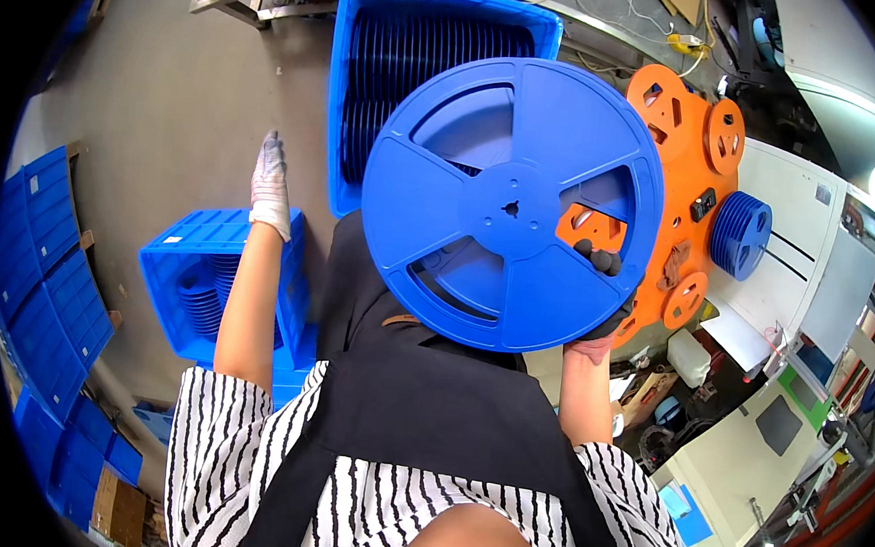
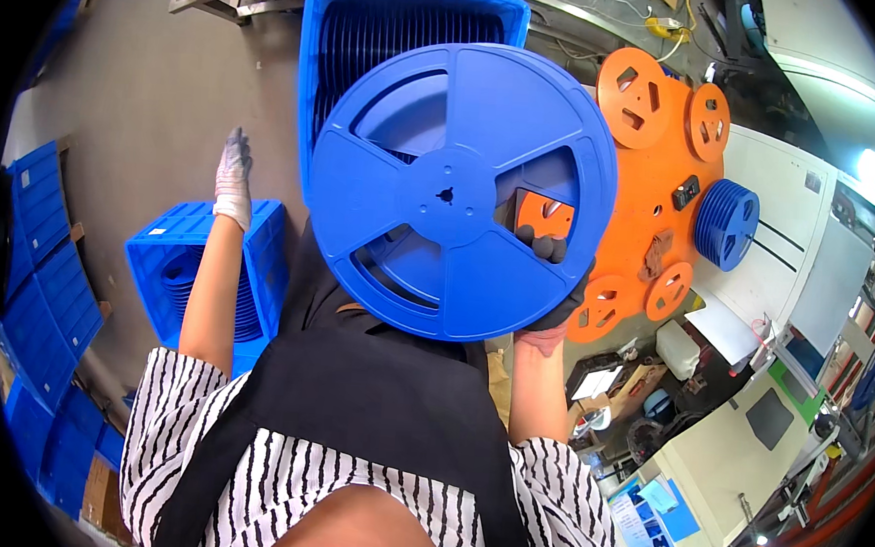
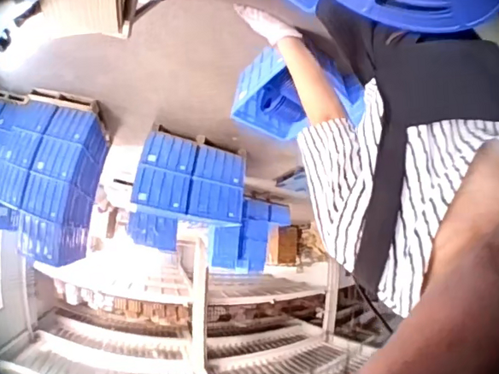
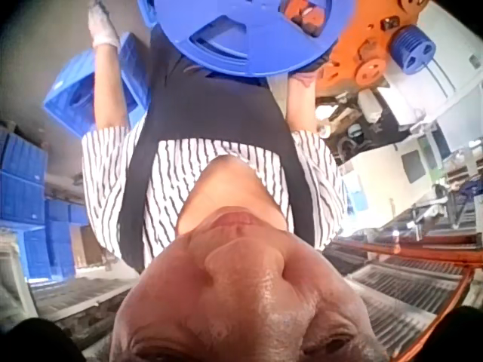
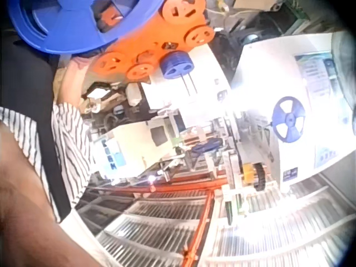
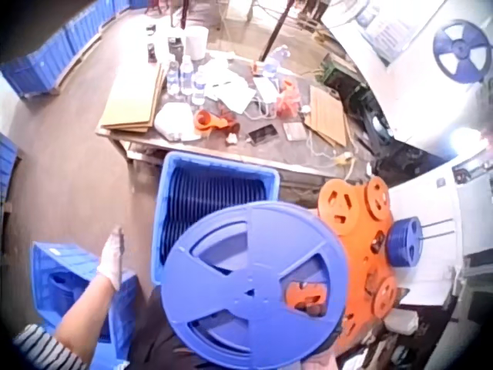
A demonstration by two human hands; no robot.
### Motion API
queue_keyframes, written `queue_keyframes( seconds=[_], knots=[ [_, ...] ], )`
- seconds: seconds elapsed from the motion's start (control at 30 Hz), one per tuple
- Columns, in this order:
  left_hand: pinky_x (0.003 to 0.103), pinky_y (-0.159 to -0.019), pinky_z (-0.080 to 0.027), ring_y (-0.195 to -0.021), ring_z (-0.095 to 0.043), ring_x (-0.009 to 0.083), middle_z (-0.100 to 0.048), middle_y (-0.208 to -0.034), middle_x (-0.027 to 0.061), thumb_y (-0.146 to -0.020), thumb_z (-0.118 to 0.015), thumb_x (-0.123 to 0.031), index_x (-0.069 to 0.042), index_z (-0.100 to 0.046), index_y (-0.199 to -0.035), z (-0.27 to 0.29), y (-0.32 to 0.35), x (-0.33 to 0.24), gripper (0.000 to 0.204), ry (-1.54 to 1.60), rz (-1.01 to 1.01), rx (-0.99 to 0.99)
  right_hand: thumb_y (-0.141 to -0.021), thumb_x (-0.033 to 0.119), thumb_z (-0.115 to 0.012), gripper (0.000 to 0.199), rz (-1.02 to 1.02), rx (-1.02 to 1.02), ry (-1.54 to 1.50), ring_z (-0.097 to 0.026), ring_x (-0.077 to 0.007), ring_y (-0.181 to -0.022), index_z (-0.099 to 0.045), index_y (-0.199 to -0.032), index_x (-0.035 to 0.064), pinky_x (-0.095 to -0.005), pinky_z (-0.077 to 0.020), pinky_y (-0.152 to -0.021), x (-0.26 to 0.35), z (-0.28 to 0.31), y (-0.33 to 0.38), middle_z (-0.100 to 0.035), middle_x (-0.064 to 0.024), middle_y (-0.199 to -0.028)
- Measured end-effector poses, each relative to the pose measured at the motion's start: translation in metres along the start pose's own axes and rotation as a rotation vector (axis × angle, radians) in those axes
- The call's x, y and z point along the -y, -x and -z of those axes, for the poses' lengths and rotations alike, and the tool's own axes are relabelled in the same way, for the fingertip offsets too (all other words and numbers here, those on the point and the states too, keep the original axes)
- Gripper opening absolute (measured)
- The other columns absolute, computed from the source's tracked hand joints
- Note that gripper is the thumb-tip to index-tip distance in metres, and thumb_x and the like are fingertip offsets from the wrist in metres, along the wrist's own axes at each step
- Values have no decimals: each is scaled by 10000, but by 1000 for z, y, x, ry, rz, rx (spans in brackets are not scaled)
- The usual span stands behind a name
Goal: The person repeatedly picks up blue plastic reels from a stack and places them into a blue plastic bin. The person wears gloves and handles the reels one by one, stacking them vertically inside the bin. Towards the end, the person places a cardboard sheet on top of the stacked reels.
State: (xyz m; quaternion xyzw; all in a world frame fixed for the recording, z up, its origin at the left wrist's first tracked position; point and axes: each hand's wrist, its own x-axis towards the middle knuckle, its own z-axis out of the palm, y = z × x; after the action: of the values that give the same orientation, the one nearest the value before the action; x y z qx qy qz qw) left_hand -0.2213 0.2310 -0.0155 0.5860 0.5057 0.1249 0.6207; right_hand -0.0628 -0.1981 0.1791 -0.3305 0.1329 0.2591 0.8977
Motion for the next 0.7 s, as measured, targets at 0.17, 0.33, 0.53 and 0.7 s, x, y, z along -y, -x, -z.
queue_keyframes(
  seconds=[0.17,0.33,0.53,0.7],
  knots=[
    [493,-1165,-206,-1393,-313,398,-402,-1470,203,-880,-570,-229,-41,-457,-1401,-33,103,-173,565,-758,-1007,58,-1001,485,-395,528,-36,117,-89,-566,-331,-1179,-627,-1188,49,-467,-399,-1066,-27,-23,22,-706,-90,-1076],
    [525,-1180,-127,-1421,-269,387,-350,-1502,197,-854,-580,-408,-28,-403,-1416,-90,197,-217,701,-854,-1021,494,-1009,483,-385,516,94,54,326,-555,-292,-1167,-613,-1192,58,-436,-382,-1077,-64,-26,38,-693,-75,-1077],
    [466,-1180,-205,-1402,-329,346,-396,-1470,208,-840,-603,-346,-2,-427,-1393,-59,193,-208,675,-840,-1090,674,-1002,492,-407,508,-45,197,-61,-572,-272,-1138,-623,-1172,64,-419,-373,-1080,-70,-72,57,-703,-72,-1025],
    [450,-1196,-135,-1444,-229,350,-290,-1529,223,-914,-488,-403,54,-369,-1424,-42,174,-179,695,-960,-1013,341,-997,485,-422,500,-7,336,-61,-572,-260,-1147,-623,-1200,75,-407,-368,-1085,-72,-62,57,-693,-86,-1130]
  ],
)
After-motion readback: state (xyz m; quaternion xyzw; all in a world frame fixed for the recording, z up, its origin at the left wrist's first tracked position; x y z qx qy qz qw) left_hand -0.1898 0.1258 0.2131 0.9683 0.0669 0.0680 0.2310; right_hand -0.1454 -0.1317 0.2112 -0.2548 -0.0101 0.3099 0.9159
